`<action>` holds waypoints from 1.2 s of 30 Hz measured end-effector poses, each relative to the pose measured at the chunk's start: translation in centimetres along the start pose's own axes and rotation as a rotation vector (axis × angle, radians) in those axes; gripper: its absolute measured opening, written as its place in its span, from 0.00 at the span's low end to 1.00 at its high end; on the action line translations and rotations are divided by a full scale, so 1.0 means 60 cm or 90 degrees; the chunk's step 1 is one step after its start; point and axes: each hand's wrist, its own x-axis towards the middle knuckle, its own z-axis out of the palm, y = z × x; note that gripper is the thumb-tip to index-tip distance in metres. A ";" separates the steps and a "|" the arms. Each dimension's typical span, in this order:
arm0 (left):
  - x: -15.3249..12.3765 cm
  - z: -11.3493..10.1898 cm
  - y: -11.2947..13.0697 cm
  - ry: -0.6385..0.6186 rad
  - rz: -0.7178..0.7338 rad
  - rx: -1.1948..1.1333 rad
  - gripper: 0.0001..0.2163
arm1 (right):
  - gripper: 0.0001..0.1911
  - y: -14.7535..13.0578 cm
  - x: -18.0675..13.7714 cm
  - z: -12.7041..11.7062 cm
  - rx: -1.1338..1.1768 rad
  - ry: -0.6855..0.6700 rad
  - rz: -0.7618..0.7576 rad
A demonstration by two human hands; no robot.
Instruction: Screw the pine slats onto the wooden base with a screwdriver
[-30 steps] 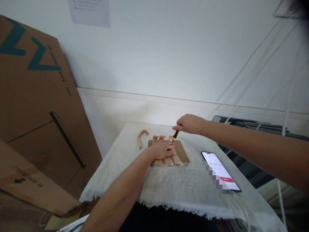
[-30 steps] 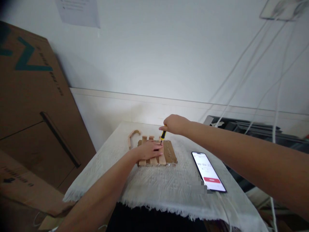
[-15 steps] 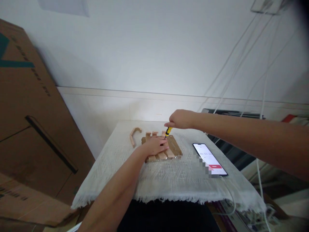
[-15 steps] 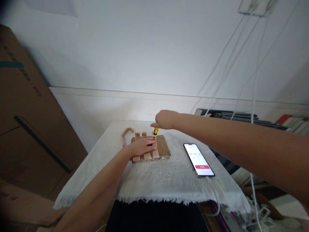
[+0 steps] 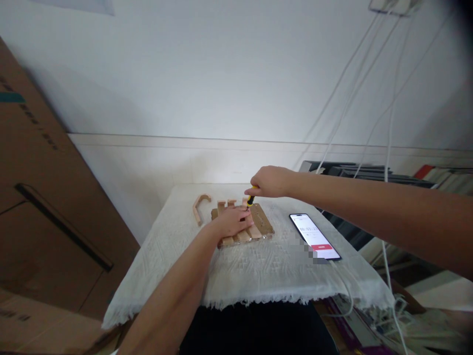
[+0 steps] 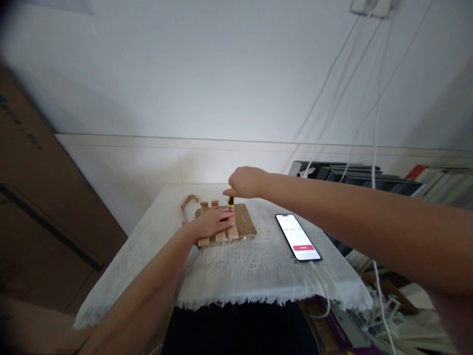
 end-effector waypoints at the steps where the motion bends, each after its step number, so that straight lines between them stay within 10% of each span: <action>1: 0.000 -0.001 0.001 -0.005 -0.004 0.003 0.19 | 0.25 -0.002 0.001 -0.001 0.002 0.009 0.005; 16: 0.005 0.008 -0.004 0.003 0.021 0.003 0.16 | 0.21 -0.049 -0.012 -0.029 -0.122 -0.058 -0.131; 36: 0.007 0.010 -0.006 -0.017 0.025 0.034 0.17 | 0.18 -0.067 -0.010 -0.026 -0.070 -0.040 -0.006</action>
